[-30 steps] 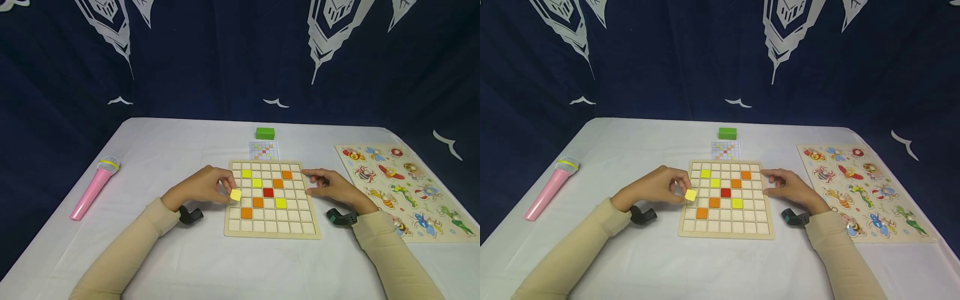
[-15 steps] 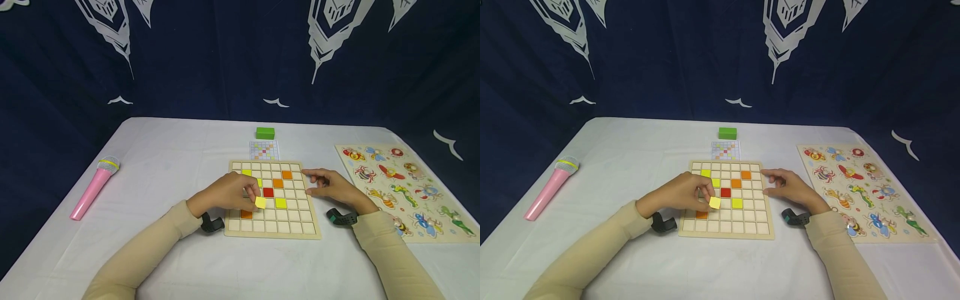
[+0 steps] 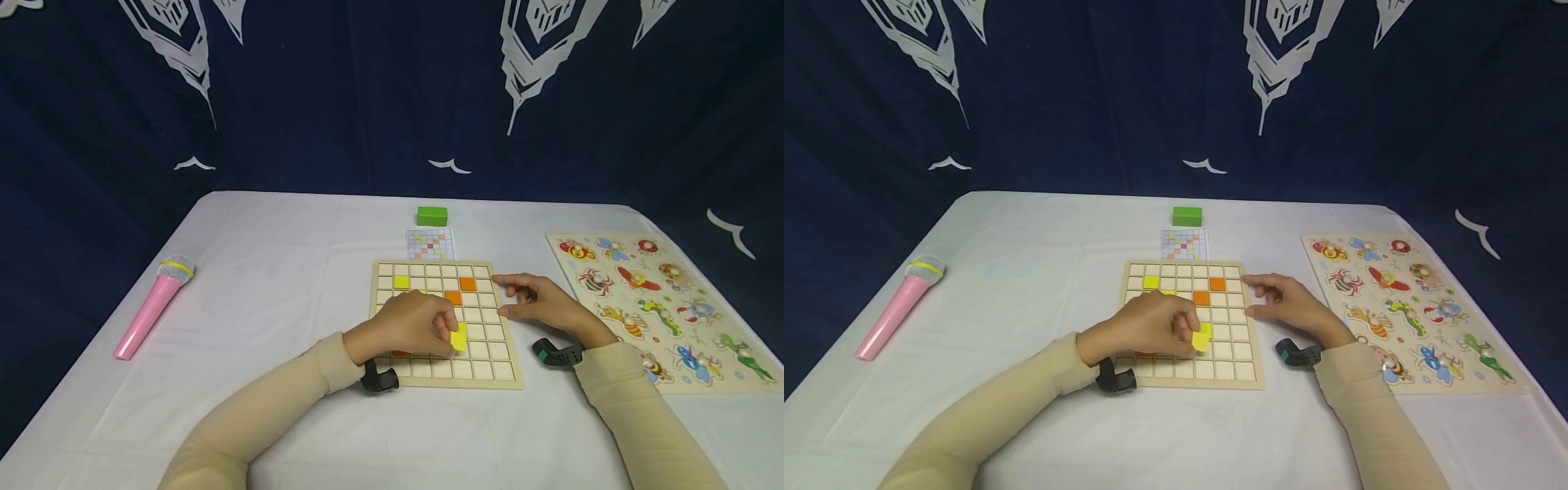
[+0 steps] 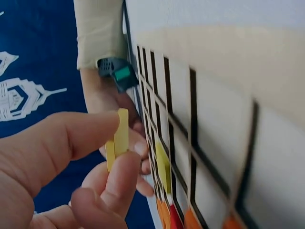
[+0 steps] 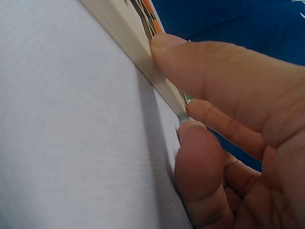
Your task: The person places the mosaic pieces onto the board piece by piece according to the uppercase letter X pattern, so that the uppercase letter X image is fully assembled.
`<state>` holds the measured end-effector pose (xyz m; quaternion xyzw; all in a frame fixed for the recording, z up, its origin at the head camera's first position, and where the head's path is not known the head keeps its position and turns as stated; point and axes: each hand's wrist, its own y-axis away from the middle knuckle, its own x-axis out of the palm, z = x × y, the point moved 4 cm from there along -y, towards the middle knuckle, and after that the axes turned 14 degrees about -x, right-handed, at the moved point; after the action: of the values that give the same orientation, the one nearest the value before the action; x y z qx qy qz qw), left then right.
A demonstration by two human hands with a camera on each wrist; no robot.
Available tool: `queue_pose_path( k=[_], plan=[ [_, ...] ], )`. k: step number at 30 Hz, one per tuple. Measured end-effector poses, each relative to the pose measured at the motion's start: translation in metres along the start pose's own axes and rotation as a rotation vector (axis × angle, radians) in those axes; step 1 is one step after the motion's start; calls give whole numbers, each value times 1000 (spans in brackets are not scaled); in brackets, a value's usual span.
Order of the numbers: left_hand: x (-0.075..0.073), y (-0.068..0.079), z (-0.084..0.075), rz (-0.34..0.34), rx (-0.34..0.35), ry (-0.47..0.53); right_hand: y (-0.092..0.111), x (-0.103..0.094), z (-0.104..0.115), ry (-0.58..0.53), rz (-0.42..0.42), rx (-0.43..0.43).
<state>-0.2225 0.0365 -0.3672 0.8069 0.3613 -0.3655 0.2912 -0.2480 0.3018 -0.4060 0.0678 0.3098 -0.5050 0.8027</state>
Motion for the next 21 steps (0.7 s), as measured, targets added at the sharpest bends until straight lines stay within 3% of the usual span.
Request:
queue_pose_path(
  k=[8,21],
  plan=[
    [12,-6,-14,-7,-63,-49,1,-1,-1,-18,3,-9],
    [26,-17,-25,-16,-93,-124,1,0,-2,-38,2,-41]
  ],
)
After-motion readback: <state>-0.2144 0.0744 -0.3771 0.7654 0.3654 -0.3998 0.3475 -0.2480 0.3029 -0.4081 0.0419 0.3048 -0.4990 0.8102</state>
